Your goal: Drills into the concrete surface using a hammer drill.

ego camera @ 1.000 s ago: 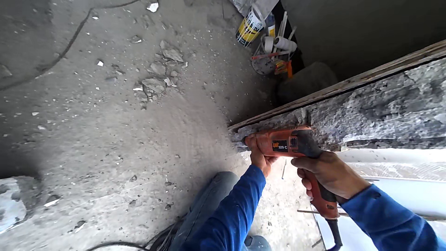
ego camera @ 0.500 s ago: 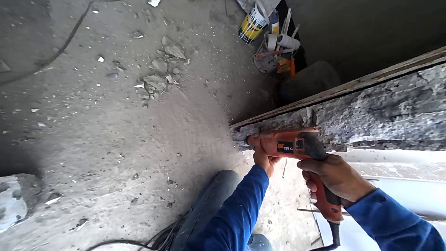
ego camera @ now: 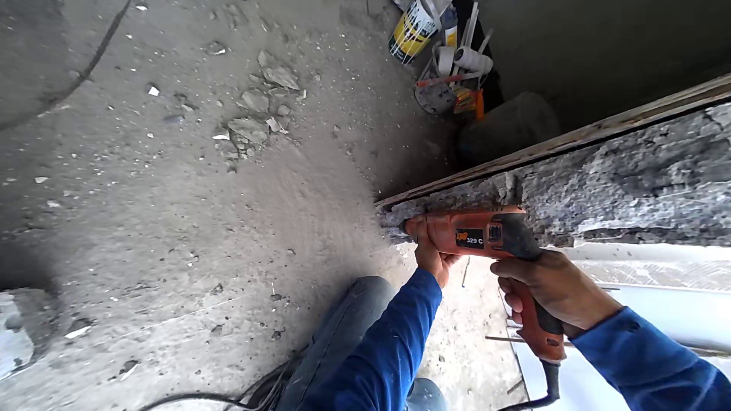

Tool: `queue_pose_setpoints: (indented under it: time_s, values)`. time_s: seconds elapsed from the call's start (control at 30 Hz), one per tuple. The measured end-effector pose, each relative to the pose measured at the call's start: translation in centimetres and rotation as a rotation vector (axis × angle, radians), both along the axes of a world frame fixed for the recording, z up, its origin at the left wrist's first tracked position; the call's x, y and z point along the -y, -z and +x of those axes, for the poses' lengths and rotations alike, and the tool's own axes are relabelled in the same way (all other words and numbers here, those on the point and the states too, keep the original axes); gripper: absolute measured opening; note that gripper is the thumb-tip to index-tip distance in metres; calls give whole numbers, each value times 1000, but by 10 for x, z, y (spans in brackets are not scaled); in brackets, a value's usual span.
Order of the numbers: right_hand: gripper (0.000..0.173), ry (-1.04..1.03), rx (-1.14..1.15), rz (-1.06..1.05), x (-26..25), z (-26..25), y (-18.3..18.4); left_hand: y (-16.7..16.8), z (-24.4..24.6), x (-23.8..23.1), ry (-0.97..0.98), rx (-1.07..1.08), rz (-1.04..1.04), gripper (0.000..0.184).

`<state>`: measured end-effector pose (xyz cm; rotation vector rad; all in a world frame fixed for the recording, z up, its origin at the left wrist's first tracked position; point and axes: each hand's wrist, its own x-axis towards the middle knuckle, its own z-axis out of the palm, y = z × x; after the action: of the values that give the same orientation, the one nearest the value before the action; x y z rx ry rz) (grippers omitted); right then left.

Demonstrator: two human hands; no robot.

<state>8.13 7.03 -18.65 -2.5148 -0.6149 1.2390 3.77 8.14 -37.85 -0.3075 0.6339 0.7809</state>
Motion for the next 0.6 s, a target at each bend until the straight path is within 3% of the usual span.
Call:
queue_pose_setpoints:
  time_s: [0.2, 0.6]
  values:
    - [11, -10, 29, -25, -7, -2, 0, 10, 15, -15, -94, 67, -128, 72]
    - [11, -24, 35, -21, -4, -2, 3, 14, 12, -12, -66, 74, -104, 76]
